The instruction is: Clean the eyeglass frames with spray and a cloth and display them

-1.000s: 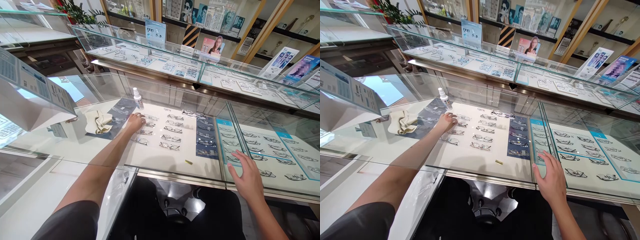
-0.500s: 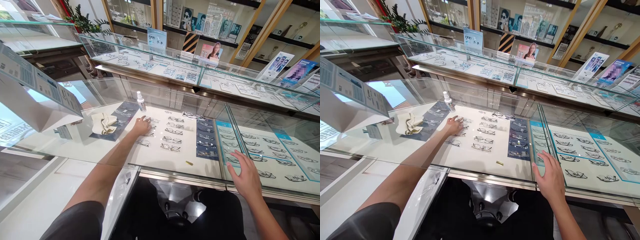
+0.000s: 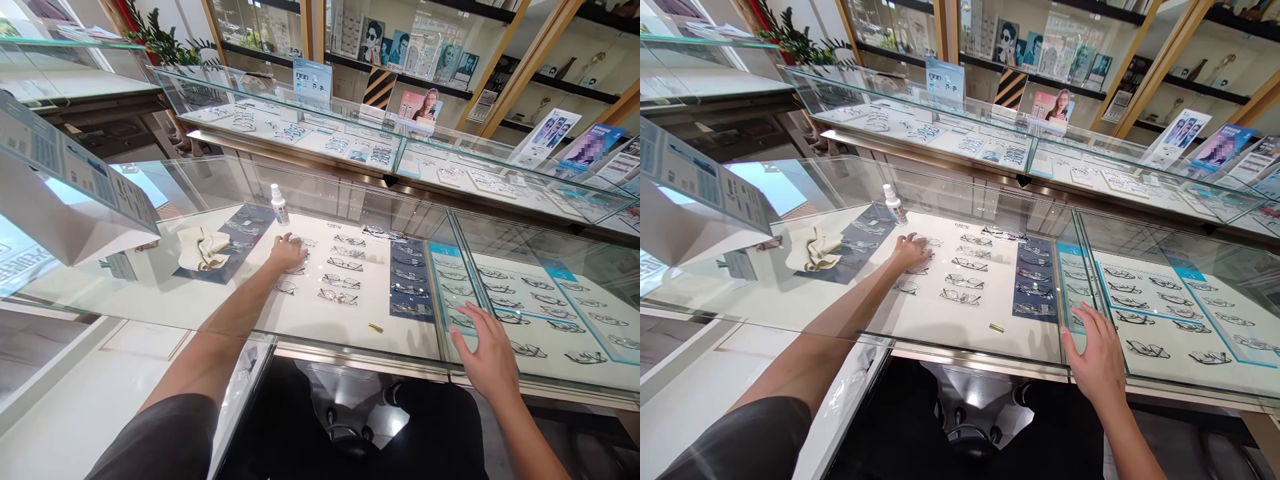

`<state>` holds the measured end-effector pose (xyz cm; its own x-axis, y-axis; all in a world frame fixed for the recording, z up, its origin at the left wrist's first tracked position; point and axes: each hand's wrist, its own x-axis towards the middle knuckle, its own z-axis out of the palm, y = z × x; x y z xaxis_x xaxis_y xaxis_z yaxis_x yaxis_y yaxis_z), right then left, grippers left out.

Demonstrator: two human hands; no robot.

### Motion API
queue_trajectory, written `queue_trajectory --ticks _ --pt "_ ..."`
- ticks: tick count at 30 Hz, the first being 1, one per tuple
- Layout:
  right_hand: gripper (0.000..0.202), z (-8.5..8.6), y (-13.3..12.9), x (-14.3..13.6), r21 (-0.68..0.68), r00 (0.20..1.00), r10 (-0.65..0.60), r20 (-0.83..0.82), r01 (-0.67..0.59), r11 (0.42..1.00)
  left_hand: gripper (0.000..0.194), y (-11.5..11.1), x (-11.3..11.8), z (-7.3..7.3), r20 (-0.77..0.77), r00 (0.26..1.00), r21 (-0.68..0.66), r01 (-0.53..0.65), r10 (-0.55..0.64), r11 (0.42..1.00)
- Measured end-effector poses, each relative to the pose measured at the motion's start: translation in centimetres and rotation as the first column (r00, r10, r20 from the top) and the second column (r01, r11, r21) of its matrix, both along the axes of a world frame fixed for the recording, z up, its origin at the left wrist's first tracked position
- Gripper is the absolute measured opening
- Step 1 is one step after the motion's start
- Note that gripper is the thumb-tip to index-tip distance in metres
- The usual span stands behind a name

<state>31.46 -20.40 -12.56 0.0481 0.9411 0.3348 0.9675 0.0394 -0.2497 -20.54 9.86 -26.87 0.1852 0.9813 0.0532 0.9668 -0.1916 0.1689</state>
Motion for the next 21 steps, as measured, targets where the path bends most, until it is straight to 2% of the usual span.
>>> queue_trajectory --ticks 9,13,17,21 --pt "0.041 -0.1 0.0 -0.2 0.003 1.0 -0.012 -0.003 0.012 1.0 0.045 0.1 0.6 0.6 -0.026 1.0 0.003 -0.003 0.003 1.0" --pt "0.041 -0.2 0.1 -0.2 0.017 1.0 -0.006 -0.002 0.006 1.0 0.044 -0.6 1.1 1.2 -0.035 0.999 0.006 -0.026 0.027 1.0" --pt "0.041 -0.3 0.3 -0.2 0.029 1.0 -0.003 -0.001 0.003 1.0 0.043 -3.0 1.1 3.0 -0.035 0.998 0.065 -0.044 0.047 0.997" --pt "0.042 -0.4 0.5 -0.3 0.039 1.0 -0.001 -0.002 0.002 0.999 0.034 -7.3 -0.1 5.5 -0.046 0.998 0.045 -0.043 0.045 0.998"
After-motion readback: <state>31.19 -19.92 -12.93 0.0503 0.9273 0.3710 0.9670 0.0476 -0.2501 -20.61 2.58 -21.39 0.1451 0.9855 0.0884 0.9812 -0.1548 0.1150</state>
